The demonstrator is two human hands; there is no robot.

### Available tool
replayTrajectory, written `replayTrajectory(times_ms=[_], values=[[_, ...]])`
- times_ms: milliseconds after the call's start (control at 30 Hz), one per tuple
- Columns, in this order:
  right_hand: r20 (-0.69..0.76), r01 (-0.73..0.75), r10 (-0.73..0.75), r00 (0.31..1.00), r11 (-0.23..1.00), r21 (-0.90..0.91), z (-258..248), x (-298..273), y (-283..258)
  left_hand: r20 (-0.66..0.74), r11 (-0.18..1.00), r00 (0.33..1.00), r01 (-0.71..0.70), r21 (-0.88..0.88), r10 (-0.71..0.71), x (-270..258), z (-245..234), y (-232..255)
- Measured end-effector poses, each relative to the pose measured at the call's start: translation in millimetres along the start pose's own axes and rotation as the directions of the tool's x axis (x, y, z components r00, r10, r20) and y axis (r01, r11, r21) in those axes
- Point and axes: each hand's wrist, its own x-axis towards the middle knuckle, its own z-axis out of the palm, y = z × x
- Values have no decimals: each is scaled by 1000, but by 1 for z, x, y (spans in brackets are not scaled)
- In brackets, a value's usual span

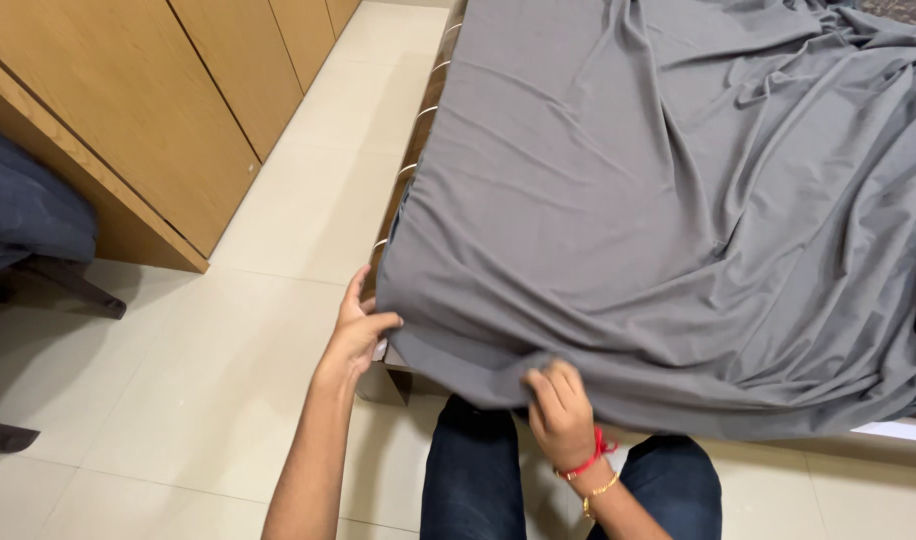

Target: The person fits a bedsheet onto a mattress, tucking its corners and edges around the mattress and smoothing the sheet across the bed by hand.

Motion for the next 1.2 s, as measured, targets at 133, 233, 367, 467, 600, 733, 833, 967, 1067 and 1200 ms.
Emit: replayTrajectory(times_ms=[133, 233, 367, 467, 600, 733, 833, 967, 1067, 1200], values=[[329, -15, 65, 942, 988, -154, 11, 29, -12, 26, 994, 997, -70, -89, 73, 5, 2, 1], [333, -29, 75, 940, 990, -140, 32, 10, -19, 41, 990, 994, -97, -103, 102, 5, 0, -7], [551, -267, 407, 728, 909, -319, 72, 31, 10, 49, 986, 995, -84, -147, 92, 5, 1, -8], [683, -344, 549, 482, 835, -429, 77, 35, -12, 29, 996, 996, -83, -11, 83, 8, -10, -16], [652, -195, 338, 679, 939, -284, 56, 6, -60, 84, 967, 989, -139, 212, 124, 11, -23, -41], [601, -133, 29, 798, 983, 128, 56, 1, -86, 110, 915, 982, -185, 359, 156, 18, -28, -51], [529, 36, -147, 836, 976, 215, 89, 27, -88, 155, 663, 924, -361, 656, 350, 21, -28, -50], [789, -305, 176, 589, 952, 15, 134, 57, -74, 138, 449, 833, -420, 789, 535, 31, -30, -74], [758, -322, 282, 588, 941, -100, 146, 58, -68, 141, 331, 782, -410, 850, 607, 45, -37, -98], [456, -32, -24, 890, 993, 113, 106, 42, -75, 205, 155, 777, -362, 919, 595, 48, -45, -102]])
